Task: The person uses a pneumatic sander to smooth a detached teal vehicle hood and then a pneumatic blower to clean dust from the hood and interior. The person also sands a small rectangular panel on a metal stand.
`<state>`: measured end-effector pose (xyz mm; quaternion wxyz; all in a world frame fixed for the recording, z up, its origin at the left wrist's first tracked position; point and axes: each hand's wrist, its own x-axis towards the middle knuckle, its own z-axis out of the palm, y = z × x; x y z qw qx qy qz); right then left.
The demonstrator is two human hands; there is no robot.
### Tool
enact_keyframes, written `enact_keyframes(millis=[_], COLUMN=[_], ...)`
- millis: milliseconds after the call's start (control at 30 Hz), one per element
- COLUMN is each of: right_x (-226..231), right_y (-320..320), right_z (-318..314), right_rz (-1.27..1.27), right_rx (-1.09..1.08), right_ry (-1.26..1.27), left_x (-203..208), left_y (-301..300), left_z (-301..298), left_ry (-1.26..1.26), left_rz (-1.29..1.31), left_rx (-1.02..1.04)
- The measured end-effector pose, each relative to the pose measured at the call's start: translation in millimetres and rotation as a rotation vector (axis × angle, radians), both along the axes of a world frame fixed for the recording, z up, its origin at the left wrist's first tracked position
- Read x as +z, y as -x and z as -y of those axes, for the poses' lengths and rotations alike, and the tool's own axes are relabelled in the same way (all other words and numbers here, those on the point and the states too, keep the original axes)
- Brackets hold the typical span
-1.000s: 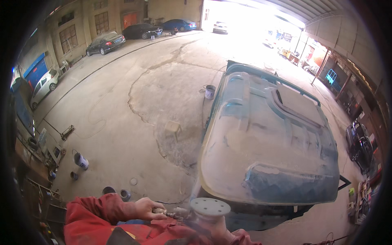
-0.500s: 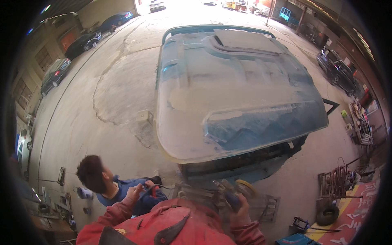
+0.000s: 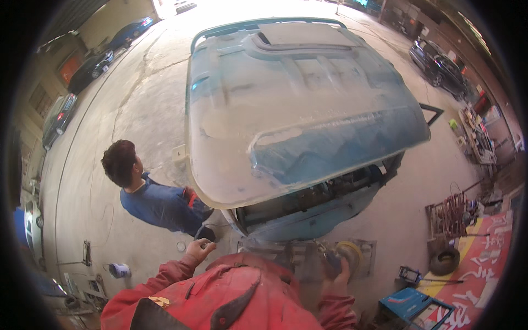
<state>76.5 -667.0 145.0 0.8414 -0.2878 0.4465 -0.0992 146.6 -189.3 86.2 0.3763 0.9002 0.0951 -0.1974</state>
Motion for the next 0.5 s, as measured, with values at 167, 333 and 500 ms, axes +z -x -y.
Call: enact_keyframes(millis=[167, 333, 500], right_x=[-63, -135, -161], right_y=[37, 89, 157], right_z=[29, 55, 64], right_rz=[-0.257, -0.754, -1.028], right_rx=[0.064, 0.031, 0.245], right_ry=[0.245, 0.648, 0.707], left_x=[-30, -67, -98], left_y=[14, 55, 89], left_z=[-10, -48, -104], left_ry=[0.091, 0.051, -0.253], left_rz=[-0.052, -0.147, -0.264], left_rx=[0.13, 0.222, 0.108])
